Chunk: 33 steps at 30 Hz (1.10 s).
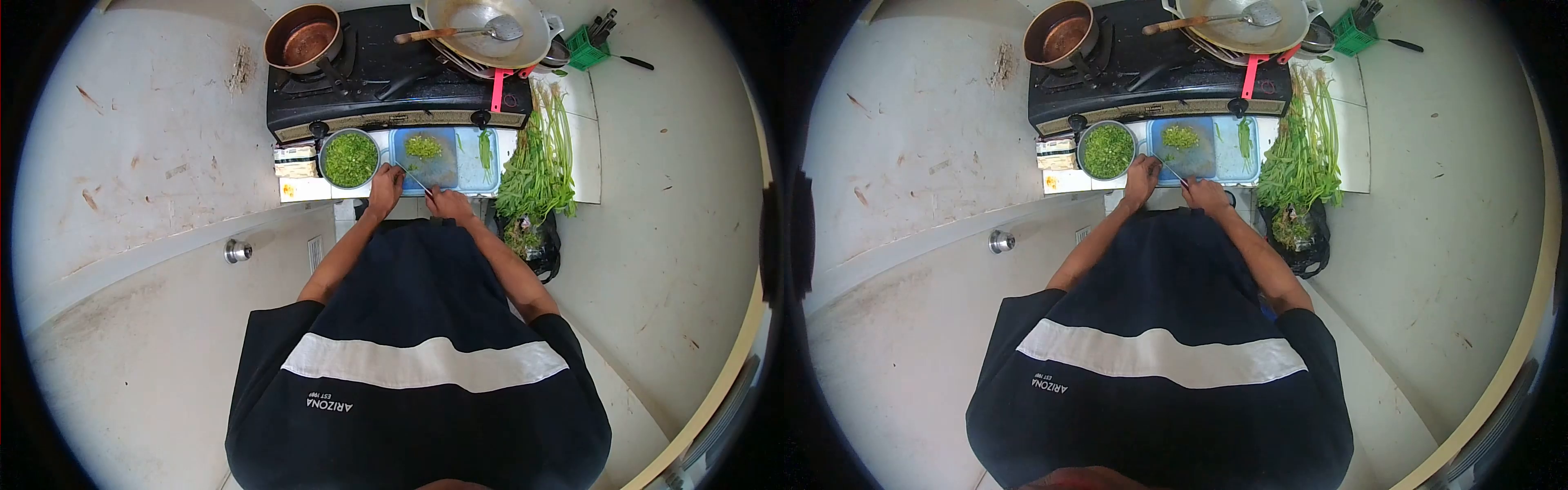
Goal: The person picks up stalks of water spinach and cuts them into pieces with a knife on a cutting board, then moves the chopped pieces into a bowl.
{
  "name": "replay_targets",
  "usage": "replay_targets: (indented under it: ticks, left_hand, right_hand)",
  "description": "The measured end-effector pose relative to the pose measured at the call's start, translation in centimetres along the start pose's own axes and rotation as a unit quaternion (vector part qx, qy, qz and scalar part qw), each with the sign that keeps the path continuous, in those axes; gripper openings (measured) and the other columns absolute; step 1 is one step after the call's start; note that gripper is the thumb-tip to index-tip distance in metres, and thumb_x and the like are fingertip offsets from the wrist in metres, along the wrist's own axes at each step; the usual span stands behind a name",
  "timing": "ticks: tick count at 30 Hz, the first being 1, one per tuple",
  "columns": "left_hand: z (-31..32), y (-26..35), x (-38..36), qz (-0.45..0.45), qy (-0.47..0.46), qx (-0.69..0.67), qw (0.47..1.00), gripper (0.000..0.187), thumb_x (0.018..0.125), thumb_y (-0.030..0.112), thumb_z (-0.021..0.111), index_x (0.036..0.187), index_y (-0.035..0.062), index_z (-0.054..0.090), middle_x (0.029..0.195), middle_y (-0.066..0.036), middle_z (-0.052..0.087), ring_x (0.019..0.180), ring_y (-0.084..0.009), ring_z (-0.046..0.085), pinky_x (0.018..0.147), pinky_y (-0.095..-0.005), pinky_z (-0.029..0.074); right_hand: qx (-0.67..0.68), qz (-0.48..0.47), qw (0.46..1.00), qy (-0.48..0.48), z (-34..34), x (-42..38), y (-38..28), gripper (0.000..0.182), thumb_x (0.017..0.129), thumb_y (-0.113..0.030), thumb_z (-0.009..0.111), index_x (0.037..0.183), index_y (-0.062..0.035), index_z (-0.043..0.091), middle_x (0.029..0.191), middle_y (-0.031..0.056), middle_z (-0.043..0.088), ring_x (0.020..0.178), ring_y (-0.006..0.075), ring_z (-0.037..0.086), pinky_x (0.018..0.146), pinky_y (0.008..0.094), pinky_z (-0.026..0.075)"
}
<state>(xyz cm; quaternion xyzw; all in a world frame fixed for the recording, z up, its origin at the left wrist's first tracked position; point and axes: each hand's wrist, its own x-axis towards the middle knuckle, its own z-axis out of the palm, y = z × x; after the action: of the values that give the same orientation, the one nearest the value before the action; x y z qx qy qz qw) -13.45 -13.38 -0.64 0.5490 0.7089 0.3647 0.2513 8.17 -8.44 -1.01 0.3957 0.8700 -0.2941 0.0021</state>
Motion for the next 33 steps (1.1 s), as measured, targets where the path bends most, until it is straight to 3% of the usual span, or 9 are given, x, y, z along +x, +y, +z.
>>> replay_targets:
  ticks: [12, 21, 27, 33]
  left_hand:
    - [-0.6, 0.3, -0.5, 0.03, -0.001, 0.018, 0.999, 0.013, 0.091, 0.0, 0.065, 0.101, -0.0009, 0.073, 0.1, -0.021, 0.066, 0.093, -0.0415, 0.066, 0.083, -0.0474, 0.054]
    - [-0.3, -0.1, -0.1, 0.054, 0.015, 0.001, 0.998, 0.009, 0.091, 0.0, 0.065, 0.097, -0.002, 0.071, 0.095, -0.021, 0.068, 0.087, -0.0418, 0.066, 0.079, -0.0481, 0.054]
    - [-0.3, 0.3, 0.0, 0.016, -0.01, 0.01, 1.0, 0.009, 0.091, 0.0, 0.065, 0.097, -0.0008, 0.072, 0.093, -0.02, 0.065, 0.087, -0.0414, 0.066, 0.078, -0.0481, 0.054]
    - [-0.5, 0.2, -0.2, 0.033, -0.002, 0.017, 0.999, 0.01, 0.091, 0.002, 0.066, 0.099, -0.0001, 0.073, 0.095, -0.02, 0.063, 0.085, -0.0408, 0.065, 0.079, -0.0474, 0.054]
  right_hand:
    - [0.006, 0.005, 1.0, -0.017, 0.0, 1.6, -0.9, 0.042, 0.103, -0.037, 0.053, 0.107, 0.0041, 0.06, 0.075, 0.0278, 0.07, 0.076, 0.0476, 0.071, 0.074, 0.0606, 0.056]
    - [0.002, 0.02, 1.0, 0.002, 0.3, 0.1, 0.4, 0.039, 0.101, -0.04, 0.056, 0.107, -0.0018, 0.06, 0.072, 0.027, 0.069, 0.071, 0.0507, 0.07, 0.069, 0.0613, 0.057]
    - [-0.01, 0.01, 1.0, -0.01, -0.2, -0.2, 0.1, 0.039, 0.101, -0.04, 0.057, 0.106, -0.0012, 0.061, 0.072, 0.026, 0.069, 0.073, 0.0488, 0.071, 0.07, 0.0595, 0.057]
    - [-0.009, 0.019, 0.999, -0.025, -0.3, 0.0, -0.5, 0.039, 0.102, -0.038, 0.056, 0.105, 0.0001, 0.061, 0.073, 0.0261, 0.07, 0.074, 0.0482, 0.071, 0.071, 0.0585, 0.057]
